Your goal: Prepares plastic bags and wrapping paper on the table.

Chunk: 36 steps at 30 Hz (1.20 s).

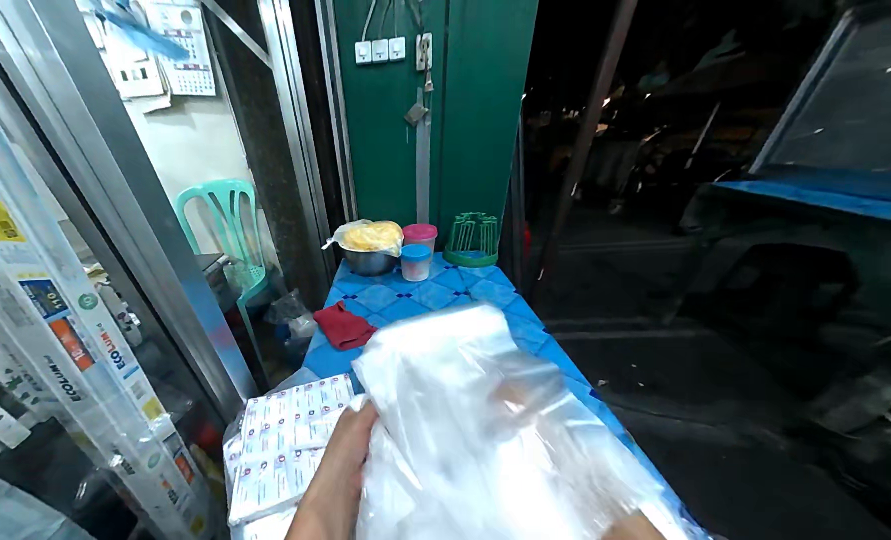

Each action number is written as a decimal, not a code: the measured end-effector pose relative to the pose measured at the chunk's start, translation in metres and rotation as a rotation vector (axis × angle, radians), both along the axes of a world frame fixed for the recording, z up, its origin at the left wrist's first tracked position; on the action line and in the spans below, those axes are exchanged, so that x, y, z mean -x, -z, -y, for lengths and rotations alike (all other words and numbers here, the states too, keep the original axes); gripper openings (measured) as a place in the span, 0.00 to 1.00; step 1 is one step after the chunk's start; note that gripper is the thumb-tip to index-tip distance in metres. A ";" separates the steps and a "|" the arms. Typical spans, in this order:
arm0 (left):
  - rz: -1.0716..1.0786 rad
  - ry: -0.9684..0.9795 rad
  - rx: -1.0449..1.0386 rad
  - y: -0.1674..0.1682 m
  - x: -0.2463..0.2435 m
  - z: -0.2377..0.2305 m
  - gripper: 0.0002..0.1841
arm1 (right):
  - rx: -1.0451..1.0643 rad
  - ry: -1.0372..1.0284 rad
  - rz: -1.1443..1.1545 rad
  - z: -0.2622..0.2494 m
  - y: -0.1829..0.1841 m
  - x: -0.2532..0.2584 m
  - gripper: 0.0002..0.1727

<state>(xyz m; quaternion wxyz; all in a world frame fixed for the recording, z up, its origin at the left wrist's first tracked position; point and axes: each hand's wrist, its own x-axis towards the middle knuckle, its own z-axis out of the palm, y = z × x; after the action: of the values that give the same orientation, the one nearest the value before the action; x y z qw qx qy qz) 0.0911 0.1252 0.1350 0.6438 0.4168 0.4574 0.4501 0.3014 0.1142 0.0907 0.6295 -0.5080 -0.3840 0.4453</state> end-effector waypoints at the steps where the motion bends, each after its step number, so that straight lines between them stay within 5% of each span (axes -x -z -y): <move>1: -0.056 0.011 -0.002 0.006 0.000 0.001 0.09 | 0.021 -0.003 -0.017 0.011 -0.003 0.009 0.14; 4: -0.286 0.104 -0.045 0.030 -0.001 0.002 0.12 | 0.387 0.048 0.156 0.024 -0.010 0.028 0.17; 7: -0.556 0.130 -0.067 0.066 -0.009 0.000 0.16 | 0.394 0.080 0.314 0.016 0.052 0.026 0.19; 10: -0.706 0.168 -0.036 0.070 -0.013 -0.004 0.18 | 0.383 0.082 0.316 0.015 0.069 0.023 0.17; 12: -0.687 0.164 0.024 0.066 -0.010 -0.001 0.17 | 0.425 0.079 0.238 0.021 0.060 0.022 0.15; 16: -0.295 0.105 0.142 0.064 0.008 0.016 0.08 | 0.475 0.081 -0.194 0.049 0.030 0.026 0.11; 18: -0.301 0.143 0.133 0.068 0.012 0.018 0.08 | 0.479 0.050 -0.238 0.060 0.025 0.032 0.10; 22: -0.845 0.291 -0.015 0.066 0.003 0.008 0.22 | 0.411 0.053 0.219 0.058 0.052 0.034 0.13; 25: -1.052 0.347 -0.060 0.057 -0.008 0.006 0.27 | 0.411 0.037 0.567 0.051 0.060 0.028 0.16; 28: -1.067 0.417 -0.121 0.054 -0.008 -0.002 0.33 | 0.470 0.015 0.835 0.050 0.040 0.032 0.18; 31: -1.003 0.505 -0.129 0.052 -0.002 -0.016 0.28 | 0.570 -0.026 1.059 0.046 0.022 0.039 0.20; 36: -0.917 0.485 -0.206 0.051 0.001 -0.042 0.26 | 0.491 -0.112 1.070 0.034 0.015 0.028 0.20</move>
<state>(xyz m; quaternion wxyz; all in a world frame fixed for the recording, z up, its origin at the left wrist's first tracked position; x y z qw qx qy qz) 0.0903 0.1676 0.0845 0.4190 0.7258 0.5359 0.1023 0.2732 0.0801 0.0761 0.1879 -0.7718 -0.5601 0.2353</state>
